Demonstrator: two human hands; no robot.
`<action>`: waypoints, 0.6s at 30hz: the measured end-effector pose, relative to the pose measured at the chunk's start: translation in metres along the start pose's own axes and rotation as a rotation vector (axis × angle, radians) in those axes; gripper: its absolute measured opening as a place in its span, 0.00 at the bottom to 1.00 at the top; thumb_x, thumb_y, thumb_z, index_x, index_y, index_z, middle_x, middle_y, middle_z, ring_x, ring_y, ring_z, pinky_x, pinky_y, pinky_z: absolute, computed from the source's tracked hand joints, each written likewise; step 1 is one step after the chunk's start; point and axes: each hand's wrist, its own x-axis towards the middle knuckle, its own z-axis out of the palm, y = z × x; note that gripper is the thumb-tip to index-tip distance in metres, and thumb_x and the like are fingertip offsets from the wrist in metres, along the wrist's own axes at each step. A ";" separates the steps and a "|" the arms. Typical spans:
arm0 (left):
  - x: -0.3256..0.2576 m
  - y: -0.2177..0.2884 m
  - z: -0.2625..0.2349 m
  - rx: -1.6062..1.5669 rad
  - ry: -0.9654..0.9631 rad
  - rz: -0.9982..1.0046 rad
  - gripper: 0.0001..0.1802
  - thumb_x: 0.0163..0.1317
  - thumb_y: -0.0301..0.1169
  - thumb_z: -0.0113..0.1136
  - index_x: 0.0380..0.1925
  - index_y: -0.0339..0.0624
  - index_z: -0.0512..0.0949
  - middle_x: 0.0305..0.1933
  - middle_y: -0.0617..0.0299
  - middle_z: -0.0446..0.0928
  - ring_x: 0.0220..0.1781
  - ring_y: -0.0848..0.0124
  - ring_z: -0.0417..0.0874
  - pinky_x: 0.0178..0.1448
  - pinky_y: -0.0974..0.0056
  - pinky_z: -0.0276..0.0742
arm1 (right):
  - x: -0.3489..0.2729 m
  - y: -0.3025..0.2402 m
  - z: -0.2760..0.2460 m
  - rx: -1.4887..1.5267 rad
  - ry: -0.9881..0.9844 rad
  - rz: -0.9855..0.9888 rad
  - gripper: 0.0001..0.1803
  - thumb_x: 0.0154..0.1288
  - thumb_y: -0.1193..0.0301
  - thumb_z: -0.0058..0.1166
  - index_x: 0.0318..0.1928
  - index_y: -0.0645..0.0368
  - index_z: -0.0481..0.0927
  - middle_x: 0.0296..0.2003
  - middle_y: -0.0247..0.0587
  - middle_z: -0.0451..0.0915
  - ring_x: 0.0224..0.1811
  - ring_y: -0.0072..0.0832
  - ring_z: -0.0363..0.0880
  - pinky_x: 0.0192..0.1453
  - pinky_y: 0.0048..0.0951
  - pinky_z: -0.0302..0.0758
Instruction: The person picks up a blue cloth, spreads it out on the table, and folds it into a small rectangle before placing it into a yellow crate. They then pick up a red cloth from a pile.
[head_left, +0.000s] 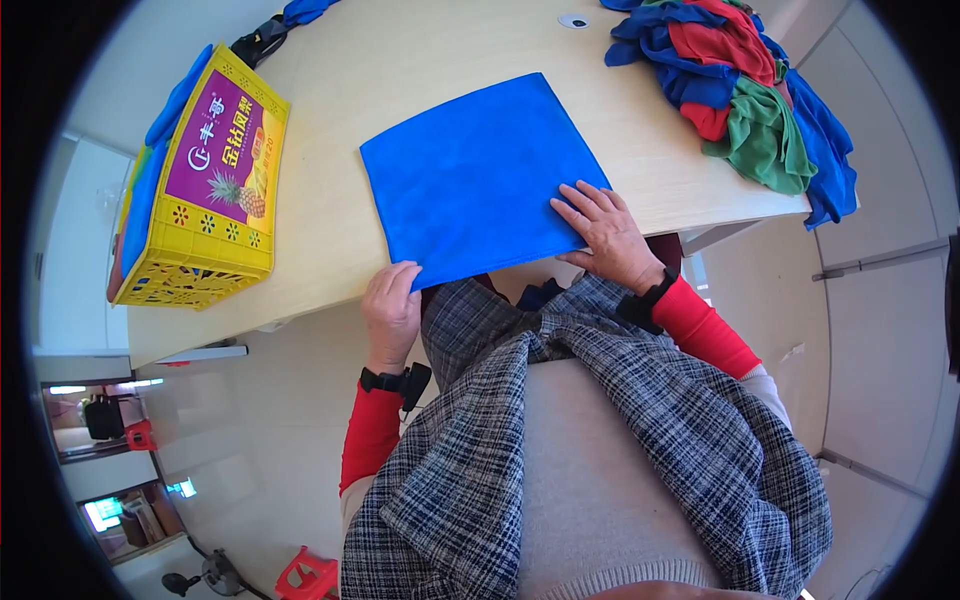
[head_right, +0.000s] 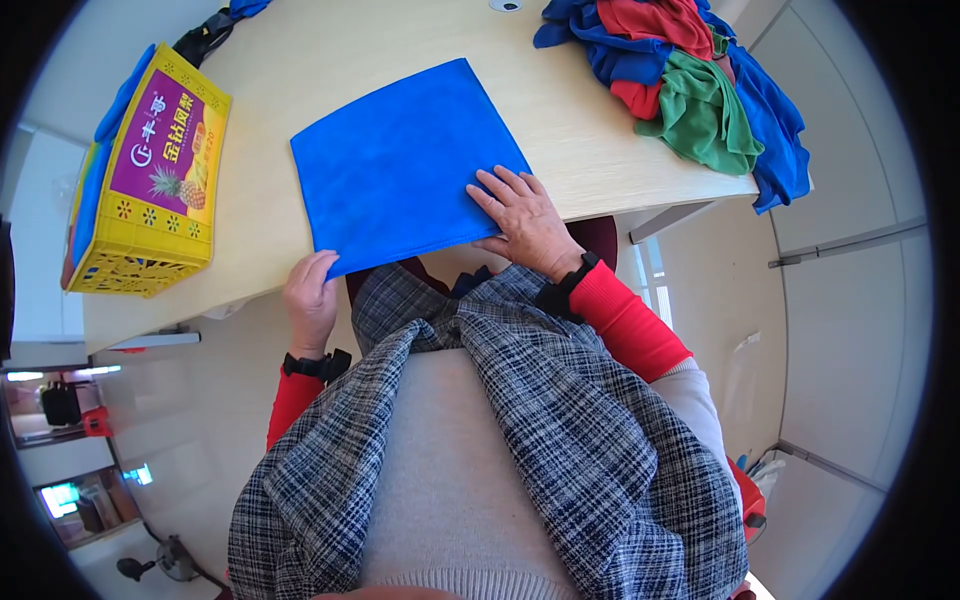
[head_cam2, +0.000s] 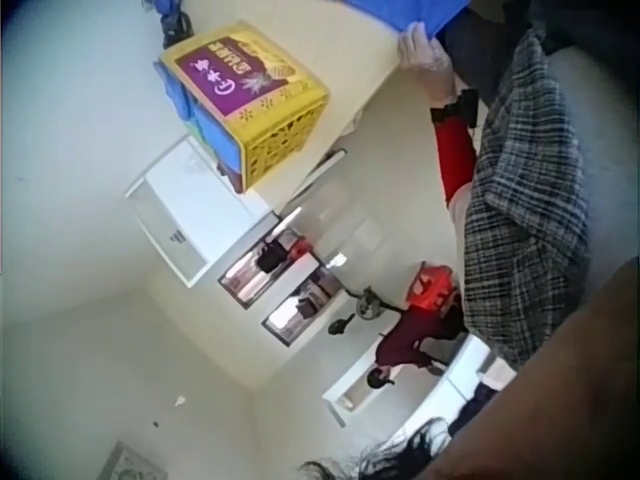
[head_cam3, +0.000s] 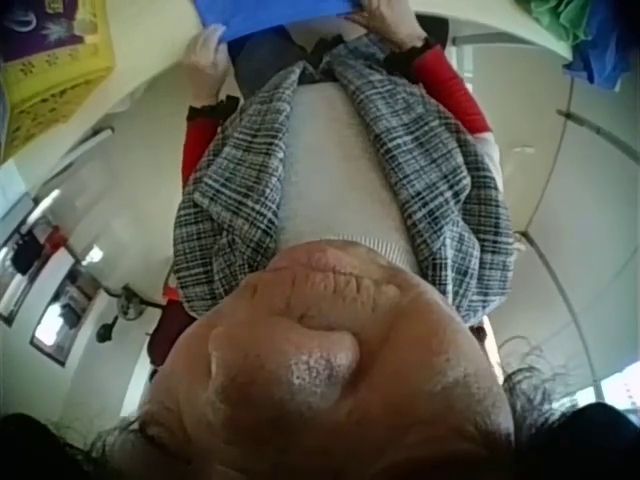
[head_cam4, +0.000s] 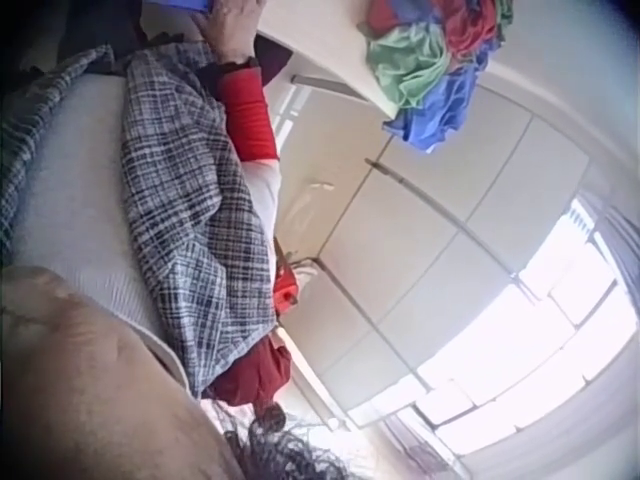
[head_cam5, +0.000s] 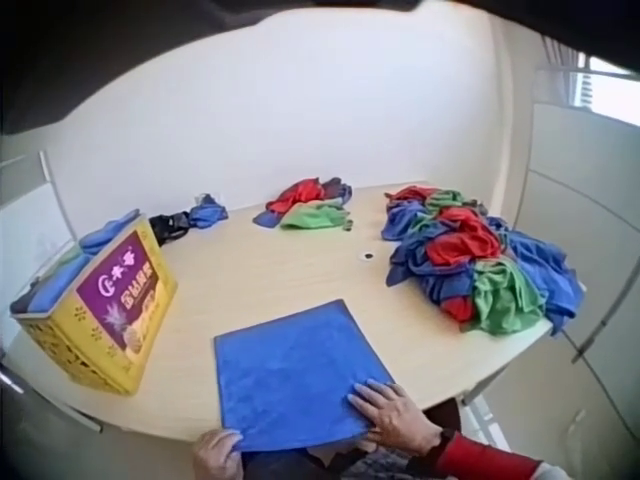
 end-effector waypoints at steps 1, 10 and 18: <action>0.002 0.003 -0.005 -0.028 0.028 -0.024 0.18 0.49 0.13 0.60 0.41 0.37 0.83 0.45 0.52 0.85 0.49 0.52 0.85 0.55 0.54 0.81 | -0.002 0.001 -0.002 -0.002 0.000 0.006 0.40 0.63 0.53 0.65 0.73 0.50 0.68 0.74 0.44 0.65 0.78 0.47 0.59 0.80 0.52 0.55; 0.003 0.014 -0.050 -0.244 -0.150 -0.074 0.11 0.53 0.16 0.64 0.37 0.35 0.82 0.38 0.54 0.83 0.39 0.57 0.85 0.46 0.59 0.81 | -0.001 0.019 -0.061 0.300 -0.131 -0.099 0.19 0.57 0.76 0.65 0.51 0.59 0.84 0.52 0.45 0.84 0.51 0.43 0.83 0.58 0.39 0.79; 0.073 -0.043 -0.044 -0.511 -0.120 -0.642 0.10 0.64 0.30 0.70 0.35 0.33 0.82 0.28 0.72 0.75 0.32 0.83 0.73 0.36 0.71 0.72 | 0.099 0.076 -0.091 0.514 -0.407 0.086 0.18 0.67 0.66 0.63 0.49 0.68 0.84 0.35 0.45 0.86 0.36 0.27 0.83 0.47 0.30 0.79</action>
